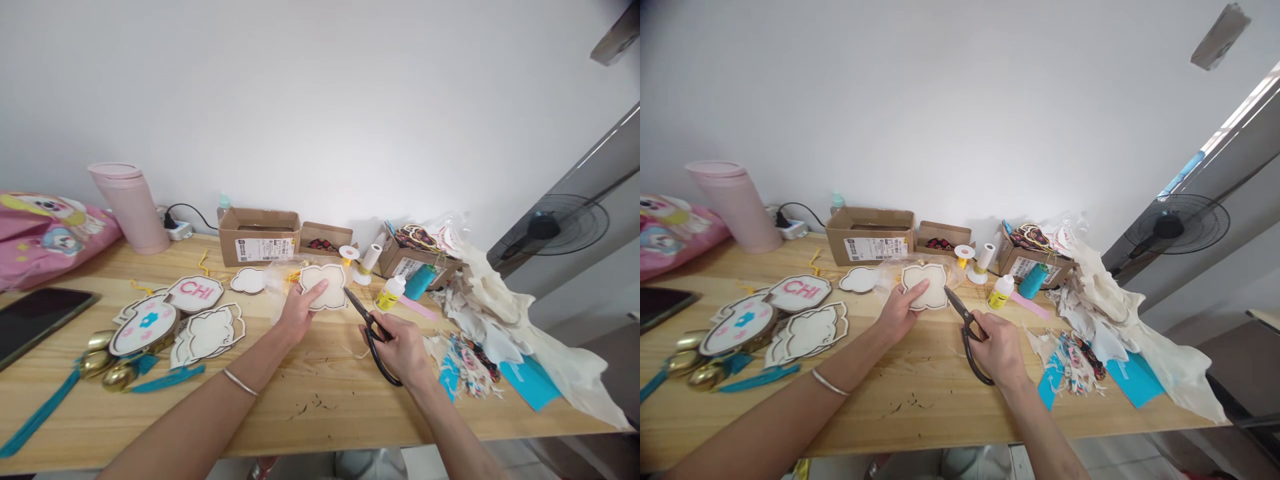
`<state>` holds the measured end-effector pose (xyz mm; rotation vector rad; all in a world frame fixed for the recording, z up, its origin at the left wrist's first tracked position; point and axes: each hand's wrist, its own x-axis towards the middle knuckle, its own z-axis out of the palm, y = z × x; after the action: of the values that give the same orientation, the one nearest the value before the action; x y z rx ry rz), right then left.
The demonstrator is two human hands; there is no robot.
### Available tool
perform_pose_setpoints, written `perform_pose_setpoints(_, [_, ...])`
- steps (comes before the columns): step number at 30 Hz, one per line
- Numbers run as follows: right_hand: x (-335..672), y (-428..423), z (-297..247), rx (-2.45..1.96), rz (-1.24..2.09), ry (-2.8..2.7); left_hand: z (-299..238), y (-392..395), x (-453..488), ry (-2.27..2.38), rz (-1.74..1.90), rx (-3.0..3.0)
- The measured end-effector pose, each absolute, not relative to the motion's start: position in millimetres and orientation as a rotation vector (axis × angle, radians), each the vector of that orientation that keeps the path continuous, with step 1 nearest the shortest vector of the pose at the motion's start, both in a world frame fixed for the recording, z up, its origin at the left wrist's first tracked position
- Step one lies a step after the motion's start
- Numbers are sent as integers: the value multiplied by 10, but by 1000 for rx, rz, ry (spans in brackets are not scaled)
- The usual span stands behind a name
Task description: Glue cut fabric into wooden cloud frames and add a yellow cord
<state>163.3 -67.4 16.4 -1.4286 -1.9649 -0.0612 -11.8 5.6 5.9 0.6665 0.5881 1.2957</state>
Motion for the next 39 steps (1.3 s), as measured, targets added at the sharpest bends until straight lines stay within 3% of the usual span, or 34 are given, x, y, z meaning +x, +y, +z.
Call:
perform_pose_setpoints(10, [1653, -639, 87, -1467, 488, -1466, 119, 39, -140, 533, 1231, 536])
perform_pose_setpoints(15, [1667, -703, 58, -1407, 553, -1533, 148, 52, -165, 529, 1177, 350])
perform_pose_setpoints(20, [1661, -747, 115, -1326, 322, -1830, 160, 59, -183, 523, 1104, 245])
perform_pose_setpoints(29, [1776, -580, 74, -1216, -459, -1997, 208, 15, -194, 499, 932, 209])
perform_pose_setpoints(39, [1804, -534, 114, -1080, -640, -2162, 176, 28, -202, 477, 850, 203])
